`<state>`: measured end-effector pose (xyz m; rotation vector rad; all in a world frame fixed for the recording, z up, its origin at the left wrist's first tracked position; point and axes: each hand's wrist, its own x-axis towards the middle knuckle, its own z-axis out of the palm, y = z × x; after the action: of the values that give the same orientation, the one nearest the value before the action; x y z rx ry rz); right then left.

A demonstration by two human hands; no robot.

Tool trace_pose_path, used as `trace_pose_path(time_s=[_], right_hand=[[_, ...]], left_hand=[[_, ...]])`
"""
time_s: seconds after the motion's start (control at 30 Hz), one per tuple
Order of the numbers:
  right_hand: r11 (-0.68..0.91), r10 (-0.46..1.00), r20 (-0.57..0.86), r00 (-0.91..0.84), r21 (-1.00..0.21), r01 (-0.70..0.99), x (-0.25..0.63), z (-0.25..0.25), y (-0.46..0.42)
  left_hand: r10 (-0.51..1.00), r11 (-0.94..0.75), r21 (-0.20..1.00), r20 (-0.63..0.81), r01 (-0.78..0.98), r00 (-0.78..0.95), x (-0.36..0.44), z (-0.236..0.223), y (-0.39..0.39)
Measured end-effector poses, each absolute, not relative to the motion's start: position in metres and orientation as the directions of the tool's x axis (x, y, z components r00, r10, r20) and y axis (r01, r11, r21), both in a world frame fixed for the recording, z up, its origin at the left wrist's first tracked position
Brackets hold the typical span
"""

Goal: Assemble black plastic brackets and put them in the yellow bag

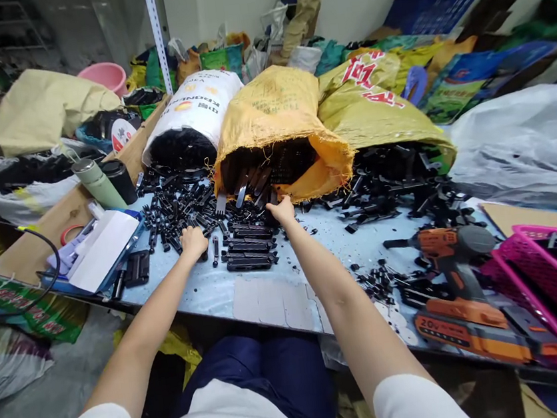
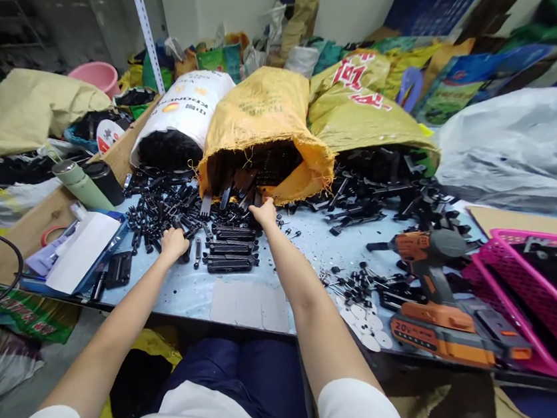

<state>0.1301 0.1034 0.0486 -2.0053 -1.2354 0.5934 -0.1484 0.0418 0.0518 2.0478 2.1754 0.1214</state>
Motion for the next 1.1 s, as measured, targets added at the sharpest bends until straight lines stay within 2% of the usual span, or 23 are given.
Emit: trace_pose_path(time_s=[0.13, 0.23, 0.3, 0.37, 0.47, 0.53, 0.6, 0.67, 0.73, 0.77, 0.83, 0.9, 1.0, 1.1], right_hand=[[-0.180, 0.956, -0.029, 0.293, -0.845, 0.503, 0.141, 0.054, 0.061], [0.098, 0.993, 0.049, -0.111, -0.866, 0.490, 0.149, 0.053, -0.008], [0.275, 0.920, 0.040, -0.389, -0.775, 0.570, 0.152, 0.052, -0.062], [0.367, 0.870, -0.042, -0.490, -0.610, 0.702, 0.149, 0.049, -0.110], [0.401, 0.886, -0.055, -0.461, -0.410, 0.820, 0.135, 0.039, -0.153], [0.401, 0.902, 0.013, -0.432, -0.399, 0.825, 0.122, 0.029, -0.160], [0.361, 0.926, 0.086, -0.369, -0.496, 0.790, 0.113, 0.021, -0.155], [0.230, 0.970, 0.113, -0.214, -0.702, 0.674, 0.109, 0.017, -0.148], [0.048, 0.998, 0.030, -0.050, -0.909, 0.413, 0.107, 0.019, -0.142], [-0.037, 0.999, -0.039, 0.000, -0.965, 0.260, 0.107, 0.021, -0.140], [-0.152, 0.988, -0.151, 0.034, -0.988, 0.014, 0.104, 0.027, -0.138], [-0.190, 0.979, -0.197, 0.050, -0.974, -0.120, 0.099, 0.033, -0.137], [-0.207, 0.973, -0.224, 0.055, -0.953, -0.222, 0.090, 0.037, -0.136], [-0.187, 0.978, -0.201, 0.048, -0.960, -0.207, 0.089, 0.040, -0.137]], left_hand=[[1.000, -0.027, 0.206, 0.019, 0.978, 0.024, -0.161, 0.040, 0.041], [0.996, -0.060, 0.287, 0.086, 0.956, 0.037, -0.164, 0.032, 0.033], [0.981, -0.098, 0.391, 0.192, 0.915, 0.024, -0.166, 0.031, 0.026], [0.935, -0.206, 0.514, 0.356, 0.833, 0.012, -0.163, 0.034, 0.014], [0.865, -0.419, 0.651, 0.498, 0.633, 0.060, -0.145, 0.044, -0.016], [0.858, -0.501, 0.697, 0.479, 0.513, 0.187, -0.126, 0.052, -0.041], [0.839, -0.539, 0.717, 0.414, 0.443, 0.352, -0.106, 0.057, -0.064], [0.822, -0.534, 0.731, 0.331, 0.426, 0.462, -0.091, 0.061, -0.081], [0.834, -0.494, 0.732, 0.247, 0.469, 0.493, -0.083, 0.063, -0.091], [0.848, -0.470, 0.724, 0.211, 0.505, 0.486, -0.080, 0.064, -0.094], [0.874, -0.431, 0.704, 0.171, 0.564, 0.455, -0.077, 0.066, -0.098], [0.888, -0.403, 0.716, 0.154, 0.570, 0.434, -0.073, 0.068, -0.101], [0.883, -0.382, 0.778, 0.147, 0.499, 0.446, -0.068, 0.068, -0.104], [0.867, -0.399, 0.818, 0.189, 0.414, 0.462, -0.065, 0.066, -0.106]])
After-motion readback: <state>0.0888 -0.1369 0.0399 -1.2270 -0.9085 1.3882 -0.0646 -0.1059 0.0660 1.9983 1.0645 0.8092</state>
